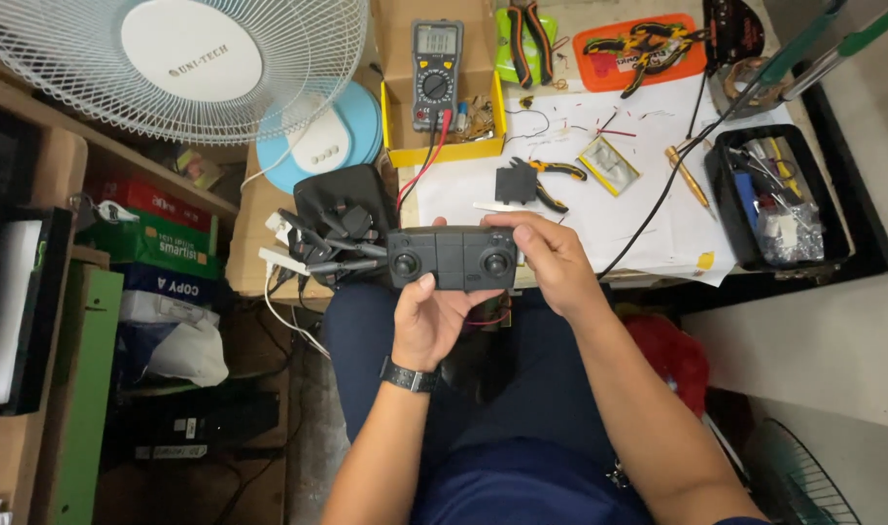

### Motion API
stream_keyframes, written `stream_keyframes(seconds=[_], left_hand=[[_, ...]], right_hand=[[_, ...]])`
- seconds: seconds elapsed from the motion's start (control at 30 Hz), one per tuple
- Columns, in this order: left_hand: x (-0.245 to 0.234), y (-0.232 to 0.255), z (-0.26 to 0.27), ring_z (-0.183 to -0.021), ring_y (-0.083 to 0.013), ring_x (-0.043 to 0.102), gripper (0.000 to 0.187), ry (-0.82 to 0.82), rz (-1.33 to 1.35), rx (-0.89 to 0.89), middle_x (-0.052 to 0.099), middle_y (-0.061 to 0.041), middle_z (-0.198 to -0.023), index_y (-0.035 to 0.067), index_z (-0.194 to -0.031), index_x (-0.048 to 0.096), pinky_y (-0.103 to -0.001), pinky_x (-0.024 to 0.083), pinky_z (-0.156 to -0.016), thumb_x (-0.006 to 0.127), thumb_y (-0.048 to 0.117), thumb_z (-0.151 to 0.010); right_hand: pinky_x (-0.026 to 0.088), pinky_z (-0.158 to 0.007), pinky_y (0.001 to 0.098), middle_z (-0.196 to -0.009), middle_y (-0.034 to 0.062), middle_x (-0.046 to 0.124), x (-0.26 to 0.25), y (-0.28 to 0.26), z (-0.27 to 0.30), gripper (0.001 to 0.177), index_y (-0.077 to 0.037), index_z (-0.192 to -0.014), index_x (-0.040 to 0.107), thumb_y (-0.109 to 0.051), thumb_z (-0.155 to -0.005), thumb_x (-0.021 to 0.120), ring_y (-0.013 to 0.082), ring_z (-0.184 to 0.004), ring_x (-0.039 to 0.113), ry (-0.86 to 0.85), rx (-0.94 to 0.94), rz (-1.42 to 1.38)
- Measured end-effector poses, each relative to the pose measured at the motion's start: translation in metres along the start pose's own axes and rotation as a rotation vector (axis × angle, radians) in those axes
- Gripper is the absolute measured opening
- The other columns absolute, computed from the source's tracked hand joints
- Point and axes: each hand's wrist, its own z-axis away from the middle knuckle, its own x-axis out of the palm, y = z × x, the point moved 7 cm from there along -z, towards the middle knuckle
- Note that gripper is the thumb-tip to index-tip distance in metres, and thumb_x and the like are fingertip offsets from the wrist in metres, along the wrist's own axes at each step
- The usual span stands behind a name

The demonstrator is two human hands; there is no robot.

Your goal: The person inserts a battery into a black remote control using a small metal tool to press the contacts. They then pick up a small drone, unfold its propeller arms, and place it on the desk. Finally, they connect a USB cable to the drone to charge it.

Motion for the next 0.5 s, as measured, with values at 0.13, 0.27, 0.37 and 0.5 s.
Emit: stream_keyframes(seconds=[0.13, 0.27, 0.37, 0.5], left_hand=[[-0.002, 0.002, -0.018, -0.143, -0.0431, 0.072, 0.096, -0.014, -0.013, -0.008, 0.068, -0.017, -0.163, 0.026, -0.188, 0.028, -0.077, 0.062, -0.114, 0.066, 0.037, -0.101], [-0.012, -0.001, -0.032, -0.143, -0.0429, 0.072, 0.094, -0.038, -0.010, -0.023, 0.068, -0.018, -0.164, 0.027, -0.188, 0.030, -0.077, 0.063, -0.113, 0.066, 0.040, -0.101], [-0.022, -0.005, -0.038, -0.143, -0.0418, 0.072, 0.094, -0.034, -0.001, -0.037, 0.068, -0.016, -0.165, 0.027, -0.187, 0.031, -0.076, 0.062, -0.114, 0.066, 0.040, -0.101], [-0.029, -0.010, -0.040, -0.145, -0.0398, 0.071, 0.093, -0.016, -0.004, -0.035, 0.068, -0.014, -0.165, 0.028, -0.187, 0.033, -0.074, 0.061, -0.117, 0.067, 0.037, -0.101]], right_hand=[[0.060, -0.097, 0.0330, -0.116, 0.0189, 0.084, 0.000, 0.001, -0.012, 0.038, 0.004, -0.141, 0.082, -0.021, -0.122, 0.059, 0.0147, -0.104, 0.071, 0.036, -0.022, 0.024], [0.059, -0.099, 0.0317, -0.118, 0.0179, 0.084, 0.002, 0.006, -0.017, 0.036, 0.002, -0.139, 0.083, -0.019, -0.123, 0.060, 0.0137, -0.106, 0.069, 0.081, -0.042, 0.059], [0.058, -0.102, 0.0326, -0.121, 0.0179, 0.085, 0.002, 0.017, -0.016, 0.035, 0.001, -0.139, 0.084, -0.021, -0.123, 0.060, 0.0153, -0.110, 0.071, 0.134, -0.043, 0.072], [0.061, -0.105, 0.0355, -0.126, 0.0194, 0.086, -0.005, 0.041, -0.013, 0.039, -0.001, -0.139, 0.084, -0.027, -0.125, 0.058, 0.0181, -0.114, 0.075, 0.201, -0.013, 0.069]])
